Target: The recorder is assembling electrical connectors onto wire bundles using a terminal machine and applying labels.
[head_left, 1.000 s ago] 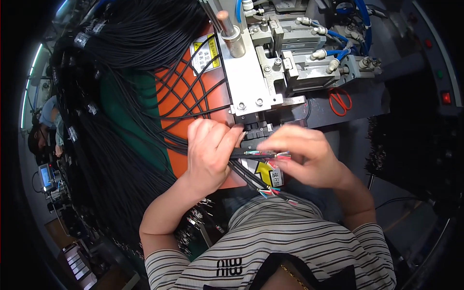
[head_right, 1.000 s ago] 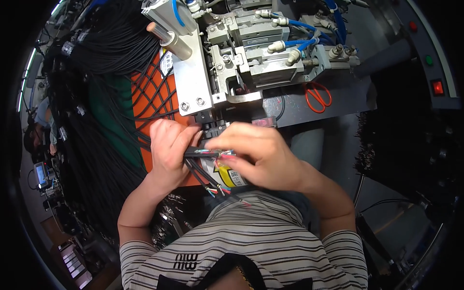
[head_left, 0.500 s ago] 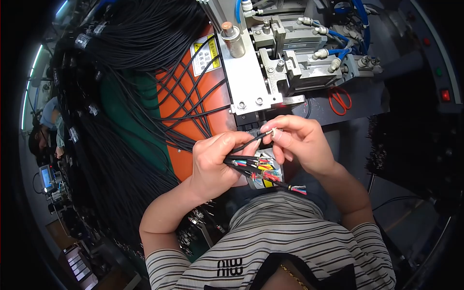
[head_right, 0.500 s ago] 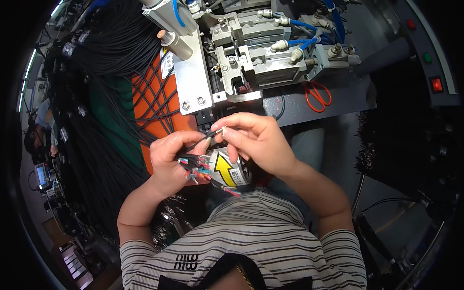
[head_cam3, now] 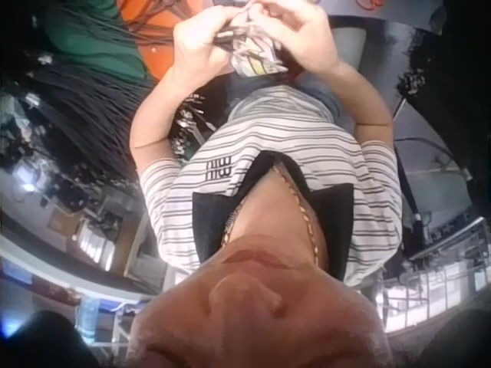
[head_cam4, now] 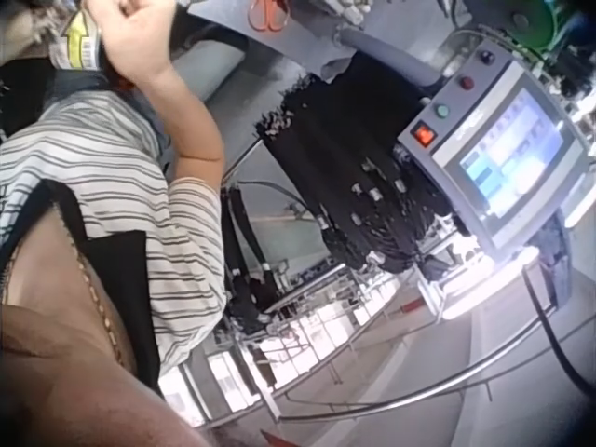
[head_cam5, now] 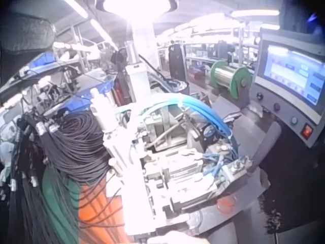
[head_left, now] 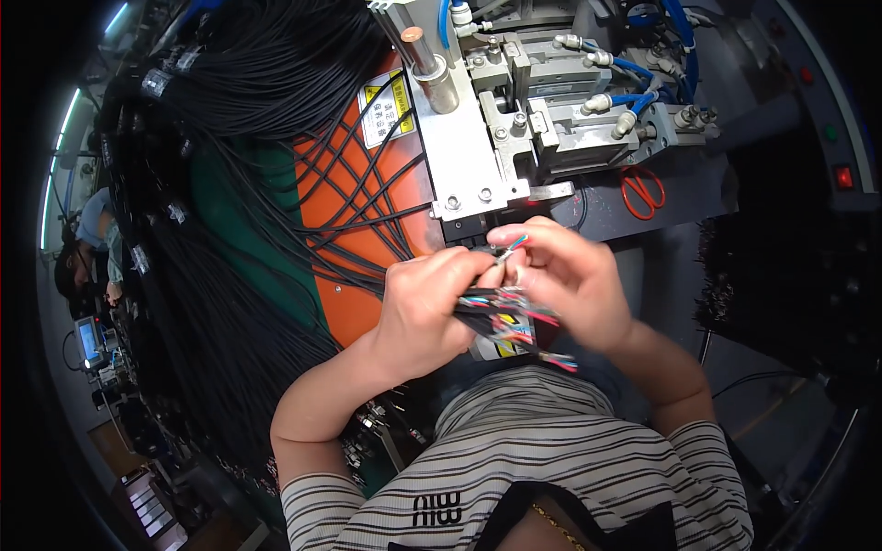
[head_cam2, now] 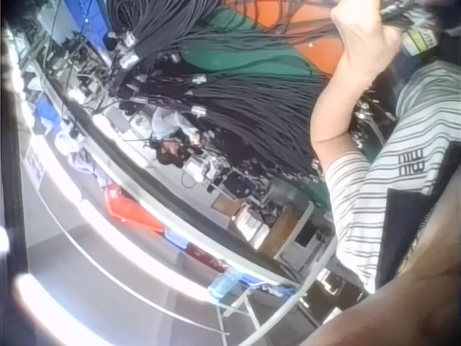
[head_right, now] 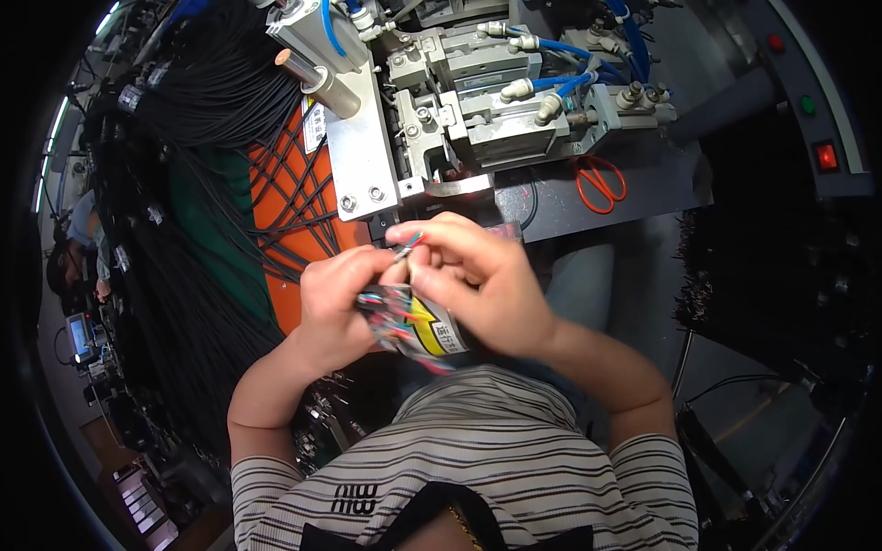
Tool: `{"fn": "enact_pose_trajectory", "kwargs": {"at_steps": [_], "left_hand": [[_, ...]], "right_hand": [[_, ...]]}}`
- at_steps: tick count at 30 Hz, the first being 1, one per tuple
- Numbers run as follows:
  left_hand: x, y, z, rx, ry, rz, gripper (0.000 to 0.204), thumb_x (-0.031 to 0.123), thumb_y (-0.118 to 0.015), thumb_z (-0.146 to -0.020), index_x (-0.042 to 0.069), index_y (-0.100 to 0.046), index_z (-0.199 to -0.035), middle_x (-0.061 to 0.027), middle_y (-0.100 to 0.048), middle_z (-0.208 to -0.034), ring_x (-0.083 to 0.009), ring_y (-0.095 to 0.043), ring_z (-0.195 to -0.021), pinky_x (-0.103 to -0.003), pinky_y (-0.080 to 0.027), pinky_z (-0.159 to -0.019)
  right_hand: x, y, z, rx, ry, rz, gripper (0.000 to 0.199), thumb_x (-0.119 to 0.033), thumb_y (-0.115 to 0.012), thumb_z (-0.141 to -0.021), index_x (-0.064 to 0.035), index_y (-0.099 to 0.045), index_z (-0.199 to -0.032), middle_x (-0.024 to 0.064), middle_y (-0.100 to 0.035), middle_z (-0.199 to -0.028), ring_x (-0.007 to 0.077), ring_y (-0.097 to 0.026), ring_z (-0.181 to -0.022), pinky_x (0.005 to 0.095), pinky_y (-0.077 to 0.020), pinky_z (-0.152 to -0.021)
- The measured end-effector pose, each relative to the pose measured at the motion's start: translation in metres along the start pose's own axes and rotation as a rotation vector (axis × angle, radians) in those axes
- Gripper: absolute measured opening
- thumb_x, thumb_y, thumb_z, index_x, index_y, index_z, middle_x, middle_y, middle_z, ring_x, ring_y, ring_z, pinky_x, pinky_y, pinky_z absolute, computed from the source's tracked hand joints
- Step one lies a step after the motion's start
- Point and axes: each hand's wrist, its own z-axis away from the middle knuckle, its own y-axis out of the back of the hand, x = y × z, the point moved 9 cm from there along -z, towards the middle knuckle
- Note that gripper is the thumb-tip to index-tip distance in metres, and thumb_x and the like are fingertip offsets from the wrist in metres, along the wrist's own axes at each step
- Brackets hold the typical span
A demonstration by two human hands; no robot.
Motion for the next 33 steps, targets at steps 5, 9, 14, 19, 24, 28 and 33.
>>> {"fn": "enact_pose_trajectory", "kwargs": {"at_steps": [5, 9, 14, 19, 24, 28, 33], "left_hand": [[-0.002, -0.002, -0.008, -0.01, 0.081, 0.16, 0.018, 0.0, -0.072, -0.075, -0.001, -0.06, -0.089, -0.013, -0.063, -0.075, -0.0303, -0.064, -0.065, -0.035, -0.05, -0.058], [-0.007, -0.007, -0.008, -0.049, 0.099, 0.198, 0.018, -0.001, -0.071, -0.076, -0.001, -0.06, -0.09, -0.0128, -0.063, -0.077, -0.0298, -0.065, -0.067, -0.034, -0.05, -0.06], [-0.016, -0.01, -0.012, -0.114, 0.164, 0.42, 0.007, 0.005, -0.064, -0.088, -0.001, -0.062, -0.092, -0.0074, -0.064, -0.078, -0.0179, -0.062, -0.066, -0.029, -0.049, -0.061], [-0.031, -0.014, -0.005, -0.222, 0.274, 0.582, 0.012, 0.01, -0.059, -0.096, 0.0, -0.064, -0.094, -0.0042, -0.065, -0.081, -0.0088, -0.059, -0.073, -0.025, -0.048, -0.067], [-0.036, -0.021, -0.006, -0.318, 0.483, 0.785, 0.018, 0.016, -0.059, -0.095, -0.001, -0.064, -0.091, -0.0045, -0.063, -0.08, -0.0085, -0.057, -0.075, -0.024, -0.047, -0.071], [-0.043, -0.022, 0.001, -0.321, 0.61, 0.884, 0.022, 0.02, -0.06, -0.093, -0.001, -0.063, -0.09, -0.0038, -0.062, -0.08, -0.0093, -0.056, -0.074, -0.025, -0.045, -0.07], [-0.051, -0.021, 0.005, -0.302, 0.667, 0.913, 0.022, 0.02, -0.062, -0.092, -0.002, -0.063, -0.089, -0.0031, -0.062, -0.08, -0.0093, -0.056, -0.074, -0.025, -0.045, -0.07]], "right_hand": [[-0.04, -0.012, 0.025, 0.23, 0.625, 0.775, 0.051, 0.007, -0.062, -0.08, 0.0033, -0.054, -0.13, 0.0198, -0.056, -0.114, 0.0267, -0.063, -0.087, 0.0321, -0.0508, -0.078], [0.001, 0.018, 0.003, 0.05, 0.139, -0.026, 0.023, -0.004, -0.058, -0.095, 0.0047, -0.065, -0.115, 0.014, -0.063, -0.106, 0.015, -0.061, -0.087, 0.0284, -0.0494, -0.076], [0.018, 0.012, -0.004, -0.112, -0.099, -0.464, 0.021, -0.005, -0.058, -0.096, 0.0041, -0.067, -0.113, 0.0135, -0.064, -0.103, 0.0128, -0.06, -0.082, 0.0258, -0.0489, -0.068], [0.018, 0.015, -0.01, -0.095, -0.096, -0.387, 0.018, -0.002, -0.059, -0.094, 0.0047, -0.068, -0.109, 0.0136, -0.065, -0.101, 0.0125, -0.063, -0.078, 0.0216, -0.0492, -0.062], [0.009, 0.019, -0.015, -0.087, -0.024, -0.187, 0.016, 0.003, -0.059, -0.092, 0.0061, -0.068, -0.104, 0.014, -0.066, -0.1, 0.0121, -0.065, -0.07, 0.0189, -0.0485, -0.055], [0.0, 0.019, -0.019, -0.069, 0.085, 0.001, 0.015, 0.004, -0.06, -0.091, 0.0063, -0.069, -0.102, 0.0136, -0.066, -0.098, 0.0113, -0.065, -0.066, 0.0179, -0.0475, -0.053], [0.006, 0.014, -0.025, -0.107, -0.007, -0.077, 0.014, 0.004, -0.063, -0.088, 0.0049, -0.069, -0.101, 0.0116, -0.067, -0.093, 0.0081, -0.063, -0.065, 0.0177, -0.045, -0.05]]}}
